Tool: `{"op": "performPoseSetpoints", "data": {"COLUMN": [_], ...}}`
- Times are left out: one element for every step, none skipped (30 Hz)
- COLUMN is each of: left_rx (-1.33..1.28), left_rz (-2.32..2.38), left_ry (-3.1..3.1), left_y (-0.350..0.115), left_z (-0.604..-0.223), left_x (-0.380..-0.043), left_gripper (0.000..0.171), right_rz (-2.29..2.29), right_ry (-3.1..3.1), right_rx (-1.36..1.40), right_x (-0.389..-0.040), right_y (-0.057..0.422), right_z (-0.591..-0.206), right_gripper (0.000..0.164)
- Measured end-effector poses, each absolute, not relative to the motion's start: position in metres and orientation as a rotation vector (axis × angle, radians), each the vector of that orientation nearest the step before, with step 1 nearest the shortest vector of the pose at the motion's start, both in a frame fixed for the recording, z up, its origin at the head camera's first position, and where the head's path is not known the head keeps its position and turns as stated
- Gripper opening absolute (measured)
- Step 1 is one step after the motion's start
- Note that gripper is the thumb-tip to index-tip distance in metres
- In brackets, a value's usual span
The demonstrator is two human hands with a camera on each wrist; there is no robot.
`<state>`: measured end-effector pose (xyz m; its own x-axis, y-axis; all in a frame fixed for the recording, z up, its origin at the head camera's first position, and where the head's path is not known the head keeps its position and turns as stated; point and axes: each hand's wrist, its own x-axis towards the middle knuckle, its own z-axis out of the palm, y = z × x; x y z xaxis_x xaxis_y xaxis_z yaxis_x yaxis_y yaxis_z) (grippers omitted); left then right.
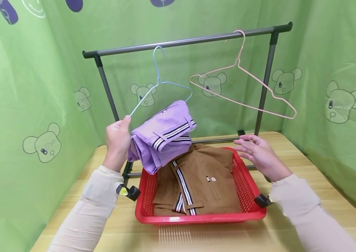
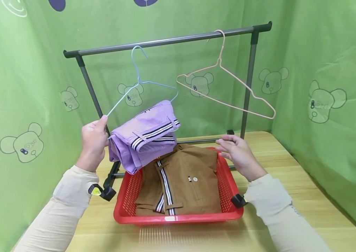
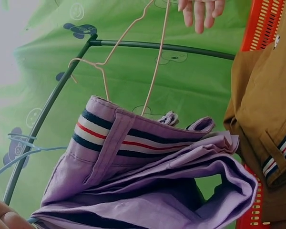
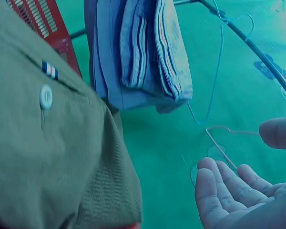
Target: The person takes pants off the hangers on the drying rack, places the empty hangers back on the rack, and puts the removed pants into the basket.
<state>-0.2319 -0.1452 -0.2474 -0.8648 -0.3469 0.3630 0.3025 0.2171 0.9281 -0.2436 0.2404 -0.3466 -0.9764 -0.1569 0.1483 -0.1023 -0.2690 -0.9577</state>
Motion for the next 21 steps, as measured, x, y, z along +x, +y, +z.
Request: {"op": "performPoseSetpoints", "data": {"left_rx": [0.044,0.045,0.045,0.046,0.046,0.046,0.043,0.044,0.047,0.048,0.043,0.037,0.032,0.028,0.025,0.022,0.02,0.024,0.029,0.03,0.033], "left_rz": [-1.695,-1.7,-1.704,-1.705,-1.704,-1.703,-1.703,-1.703,-1.699,-1.694,-1.693,-1.696,-1.696,-1.698,-1.7,-1.701,-1.702,-1.7,-1.694,-1.692,-1.688], "left_ry": [-1.997,-1.998,-1.997,-1.998,-1.999,-1.999,-1.997,-1.996,-1.997,-1.998,-1.996,-1.99,-1.987,-1.984,-1.98,-1.976,-1.973,-1.974,-1.977,-1.979,-1.981], "left_y": [-0.145,-0.144,-0.144,-0.143,-0.143,-0.142,-0.141,-0.14,-0.14,-0.139,-0.138,-0.137,-0.136,-0.135,-0.134,-0.133,-0.132,-0.132,-0.131,-0.13,-0.13], "left_z": [-0.247,-0.247,-0.247,-0.247,-0.247,-0.247,-0.247,-0.247,-0.248,-0.247,-0.247,-0.247,-0.247,-0.246,-0.246,-0.246,-0.245,-0.245,-0.245,-0.245,-0.245], "left_x": [-0.232,-0.232,-0.232,-0.232,-0.232,-0.232,-0.232,-0.232,-0.231,-0.231,-0.231,-0.231,-0.231,-0.231,-0.231,-0.231,-0.231,-0.23,-0.23,-0.229,-0.229], "left_gripper": [0.048,0.048,0.048,0.048,0.048,0.048,0.048,0.048,0.048,0.048,0.048,0.048,0.048,0.048,0.048,0.048,0.048,0.048,0.048,0.048,0.049], "right_rz": [-2.45,-2.448,-2.444,-2.442,-2.434,-2.428,-2.422,-2.416,-2.41,-2.404,-2.398,-2.399,-2.395,-2.39,-2.387,-2.38,-2.374,-2.369,-2.364,-2.362,-2.358], "right_ry": [1.874,1.874,1.875,1.876,1.886,1.891,1.894,1.893,1.889,1.89,1.89,1.879,1.877,1.871,1.869,1.865,1.859,1.85,1.842,1.826,1.818], "right_rx": [-0.319,-0.31,-0.303,-0.301,-0.303,-0.302,-0.305,-0.303,-0.3,-0.297,-0.294,-0.29,-0.288,-0.281,-0.279,-0.277,-0.275,-0.27,-0.265,-0.268,-0.263], "right_x": [-0.244,-0.244,-0.245,-0.245,-0.246,-0.246,-0.247,-0.247,-0.248,-0.248,-0.249,-0.25,-0.251,-0.252,-0.253,-0.254,-0.255,-0.256,-0.257,-0.258,-0.259], "right_y": [0.237,0.234,0.231,0.228,0.224,0.22,0.217,0.213,0.21,0.207,0.203,0.2,0.197,0.194,0.191,0.188,0.185,0.181,0.178,0.175,0.171], "right_z": [-0.346,-0.345,-0.344,-0.343,-0.343,-0.342,-0.341,-0.34,-0.34,-0.339,-0.339,-0.338,-0.338,-0.338,-0.337,-0.337,-0.337,-0.338,-0.338,-0.339,-0.34], "right_gripper": [0.03,0.031,0.031,0.031,0.031,0.03,0.03,0.03,0.029,0.029,0.029,0.03,0.031,0.032,0.034,0.036,0.038,0.039,0.039,0.039,0.037]}}
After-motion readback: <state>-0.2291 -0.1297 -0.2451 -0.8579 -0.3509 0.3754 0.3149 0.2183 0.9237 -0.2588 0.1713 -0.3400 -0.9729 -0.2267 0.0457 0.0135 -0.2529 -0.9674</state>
